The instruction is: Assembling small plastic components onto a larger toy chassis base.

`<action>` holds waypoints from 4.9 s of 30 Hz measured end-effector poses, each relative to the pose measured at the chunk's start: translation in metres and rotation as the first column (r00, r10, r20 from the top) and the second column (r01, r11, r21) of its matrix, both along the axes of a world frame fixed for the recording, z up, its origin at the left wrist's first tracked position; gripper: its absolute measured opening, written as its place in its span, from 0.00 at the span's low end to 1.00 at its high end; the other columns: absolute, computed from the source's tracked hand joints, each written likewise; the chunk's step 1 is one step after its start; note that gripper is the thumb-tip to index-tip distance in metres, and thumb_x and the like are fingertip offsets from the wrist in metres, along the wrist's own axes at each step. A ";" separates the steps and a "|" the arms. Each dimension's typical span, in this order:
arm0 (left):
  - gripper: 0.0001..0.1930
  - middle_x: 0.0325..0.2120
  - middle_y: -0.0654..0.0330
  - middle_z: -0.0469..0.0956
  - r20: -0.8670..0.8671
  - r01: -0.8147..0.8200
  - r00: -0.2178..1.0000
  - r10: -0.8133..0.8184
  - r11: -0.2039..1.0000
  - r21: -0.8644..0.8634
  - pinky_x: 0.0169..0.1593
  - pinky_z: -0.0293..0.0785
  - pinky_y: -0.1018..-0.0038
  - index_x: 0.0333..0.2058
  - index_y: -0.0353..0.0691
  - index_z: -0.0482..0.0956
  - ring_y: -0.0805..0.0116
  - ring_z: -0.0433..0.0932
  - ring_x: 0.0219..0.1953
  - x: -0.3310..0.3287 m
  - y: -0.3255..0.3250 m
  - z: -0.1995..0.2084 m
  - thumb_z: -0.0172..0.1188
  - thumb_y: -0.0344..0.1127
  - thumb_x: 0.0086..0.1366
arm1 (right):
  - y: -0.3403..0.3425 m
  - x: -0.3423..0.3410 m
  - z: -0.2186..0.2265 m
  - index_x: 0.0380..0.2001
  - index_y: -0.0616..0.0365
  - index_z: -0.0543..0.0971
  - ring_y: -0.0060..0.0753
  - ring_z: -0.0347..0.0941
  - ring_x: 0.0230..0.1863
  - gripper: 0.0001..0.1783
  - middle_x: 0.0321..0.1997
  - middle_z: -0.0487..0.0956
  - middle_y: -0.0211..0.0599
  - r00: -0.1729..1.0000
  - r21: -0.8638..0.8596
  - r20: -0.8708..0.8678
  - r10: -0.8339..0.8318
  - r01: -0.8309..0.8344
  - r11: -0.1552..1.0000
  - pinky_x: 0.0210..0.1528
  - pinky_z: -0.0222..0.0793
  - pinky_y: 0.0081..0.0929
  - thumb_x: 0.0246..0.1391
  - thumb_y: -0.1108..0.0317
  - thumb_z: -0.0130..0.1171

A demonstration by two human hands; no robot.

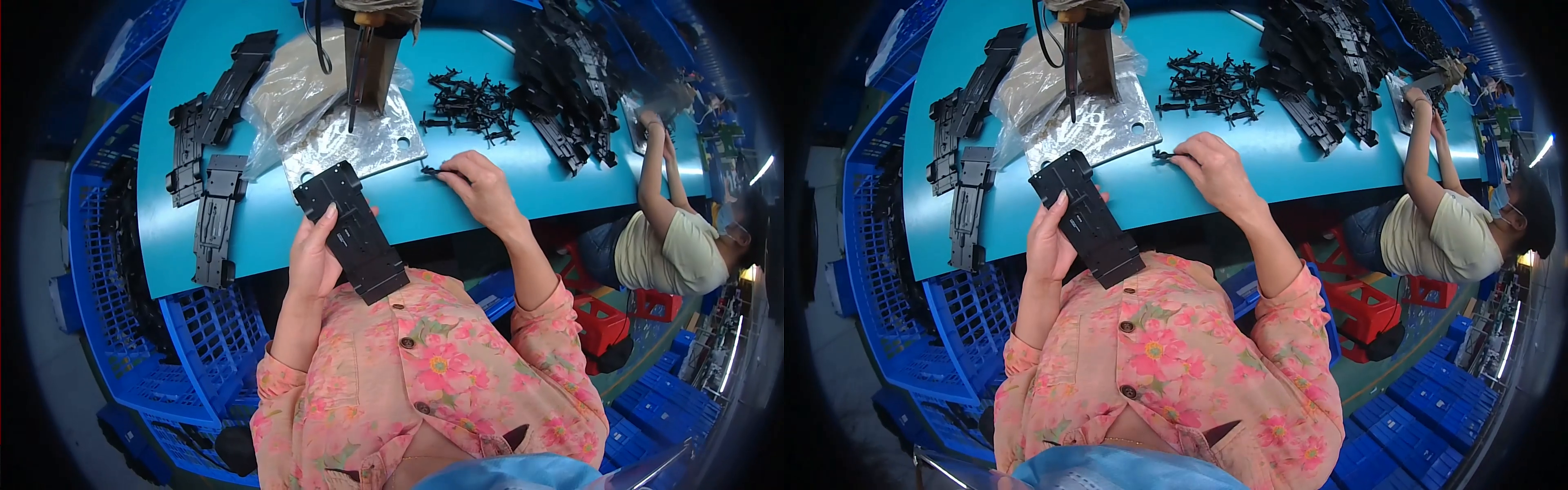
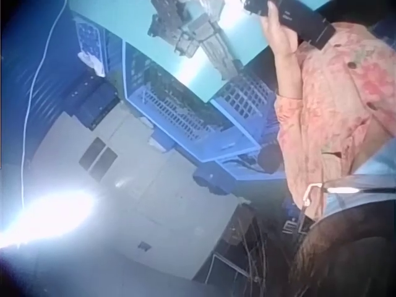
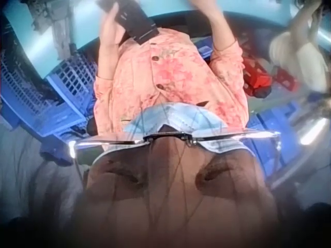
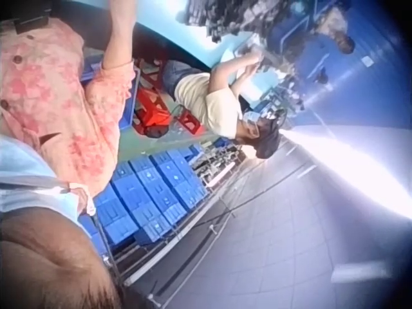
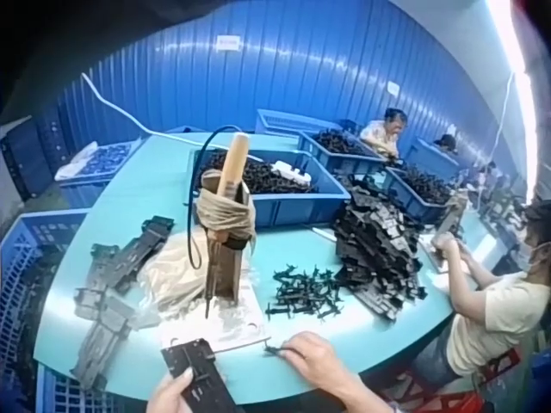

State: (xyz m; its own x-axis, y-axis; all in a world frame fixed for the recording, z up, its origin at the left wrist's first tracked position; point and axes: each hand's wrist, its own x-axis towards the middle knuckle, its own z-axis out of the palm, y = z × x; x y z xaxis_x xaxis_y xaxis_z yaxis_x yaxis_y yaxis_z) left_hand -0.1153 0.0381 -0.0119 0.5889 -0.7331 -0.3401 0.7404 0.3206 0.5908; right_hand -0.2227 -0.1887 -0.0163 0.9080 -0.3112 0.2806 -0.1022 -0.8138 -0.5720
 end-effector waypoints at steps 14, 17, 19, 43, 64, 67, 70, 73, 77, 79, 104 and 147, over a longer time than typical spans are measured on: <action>0.16 0.39 0.52 0.71 -0.011 0.010 1.000 -0.010 1.000 0.014 0.43 0.72 0.66 0.47 0.32 0.63 0.59 0.73 0.42 0.002 -0.005 -0.004 0.44 0.34 0.63 | -0.030 -0.020 0.023 0.31 0.64 0.76 0.22 0.67 0.23 0.09 0.26 0.74 0.36 0.966 0.182 -0.259 -0.011 0.060 0.981 0.26 0.63 0.19 0.46 0.71 0.57; 0.16 0.39 0.51 0.71 -0.010 0.001 1.000 -0.001 1.000 0.015 0.43 0.73 0.66 0.47 0.32 0.63 0.59 0.73 0.42 0.002 -0.003 -0.004 0.45 0.34 0.63 | -0.023 -0.018 0.013 0.32 0.64 0.76 0.20 0.65 0.21 0.09 0.28 0.74 0.36 0.981 0.122 -0.144 -0.126 0.144 0.982 0.24 0.62 0.18 0.44 0.72 0.58; 0.16 0.39 0.51 0.71 0.000 -0.004 1.000 0.004 1.000 0.028 0.43 0.73 0.66 0.47 0.32 0.63 0.59 0.73 0.42 0.001 -0.002 -0.002 0.45 0.34 0.63 | -0.017 -0.016 0.010 0.32 0.64 0.76 0.19 0.65 0.21 0.10 0.29 0.74 0.35 0.985 0.116 -0.056 -0.160 0.166 0.979 0.24 0.62 0.18 0.44 0.73 0.58; 0.17 0.31 0.54 0.73 0.038 0.309 0.949 -0.313 0.947 0.090 0.28 0.77 0.77 0.47 0.36 0.59 0.67 0.77 0.26 -0.010 -0.011 0.008 0.49 0.31 0.59 | 0.072 0.015 0.021 0.27 0.59 0.77 0.33 0.67 0.29 0.11 0.25 0.74 0.32 0.933 -0.077 0.321 0.160 -0.142 0.987 0.35 0.57 0.27 0.34 0.77 0.61; 0.20 0.40 0.59 0.67 0.131 0.309 0.938 -0.320 0.946 0.096 0.40 0.72 0.79 0.48 0.35 0.58 0.75 0.70 0.39 -0.010 -0.010 0.006 0.50 0.24 0.57 | 0.084 0.021 0.005 0.25 0.57 0.76 0.31 0.66 0.27 0.12 0.24 0.73 0.29 0.872 -0.043 0.482 0.079 -0.066 0.997 0.35 0.55 0.27 0.31 0.78 0.62; 0.20 0.40 0.59 0.67 0.144 0.292 0.943 -0.299 0.954 0.064 0.40 0.71 0.79 0.49 0.35 0.58 0.75 0.70 0.40 -0.012 -0.010 0.008 0.49 0.24 0.57 | 0.086 0.022 0.002 0.25 0.57 0.76 0.30 0.66 0.26 0.12 0.24 0.73 0.29 0.849 -0.005 0.526 0.040 -0.044 0.999 0.35 0.55 0.27 0.31 0.78 0.63; 0.20 0.40 0.60 0.67 0.143 0.301 0.942 -0.305 0.952 0.052 0.40 0.71 0.78 0.49 0.35 0.58 0.75 0.69 0.41 -0.011 -0.010 0.007 0.49 0.25 0.57 | 0.086 0.022 -0.003 0.26 0.56 0.76 0.30 0.66 0.26 0.12 0.24 0.73 0.29 0.840 -0.011 0.541 0.037 -0.037 0.999 0.34 0.56 0.27 0.32 0.78 0.63; 0.20 0.40 0.60 0.67 0.159 0.294 0.942 -0.296 0.955 0.042 0.40 0.71 0.79 0.49 0.36 0.59 0.75 0.69 0.40 -0.011 -0.012 0.005 0.49 0.25 0.57 | 0.085 0.022 -0.006 0.26 0.56 0.76 0.30 0.65 0.27 0.12 0.25 0.73 0.29 0.833 -0.003 0.552 0.027 -0.031 1.000 0.34 0.56 0.27 0.32 0.78 0.63; 0.19 0.40 0.60 0.67 0.168 0.305 0.936 -0.310 0.951 0.055 0.40 0.71 0.79 0.49 0.36 0.59 0.76 0.69 0.41 -0.011 -0.010 0.006 0.49 0.25 0.57 | 0.086 0.023 -0.005 0.26 0.56 0.76 0.31 0.66 0.27 0.13 0.25 0.73 0.29 0.833 -0.008 0.551 0.046 -0.050 0.999 0.34 0.57 0.28 0.31 0.78 0.64; 0.20 0.40 0.60 0.67 0.154 0.299 0.941 -0.301 0.954 0.036 0.41 0.70 0.79 0.49 0.36 0.59 0.76 0.69 0.41 -0.012 -0.007 0.004 0.49 0.25 0.57 | 0.088 0.022 -0.004 0.26 0.56 0.76 0.32 0.66 0.29 0.13 0.27 0.74 0.30 0.847 -0.007 0.529 0.043 -0.047 0.999 0.36 0.57 0.28 0.31 0.78 0.64; 0.23 0.37 0.63 0.66 0.247 0.291 0.922 -0.298 0.955 0.064 0.38 0.69 0.81 0.51 0.37 0.56 0.78 0.68 0.37 -0.017 -0.005 0.005 0.48 0.26 0.57 | 0.090 0.018 -0.004 0.26 0.58 0.78 0.30 0.68 0.30 0.12 0.32 0.77 0.31 0.828 0.009 0.556 0.072 -0.093 0.996 0.37 0.59 0.26 0.31 0.79 0.63; 0.15 0.21 0.63 0.75 0.110 0.069 0.988 -0.111 0.941 0.330 0.19 0.69 0.85 0.30 0.36 0.73 0.79 0.73 0.17 -0.007 -0.010 0.003 0.58 0.44 0.55 | 0.070 0.007 0.026 0.34 0.61 0.76 0.29 0.69 0.28 0.13 0.27 0.75 0.36 0.965 0.315 0.115 0.236 -0.261 0.913 0.30 0.64 0.22 0.41 0.77 0.59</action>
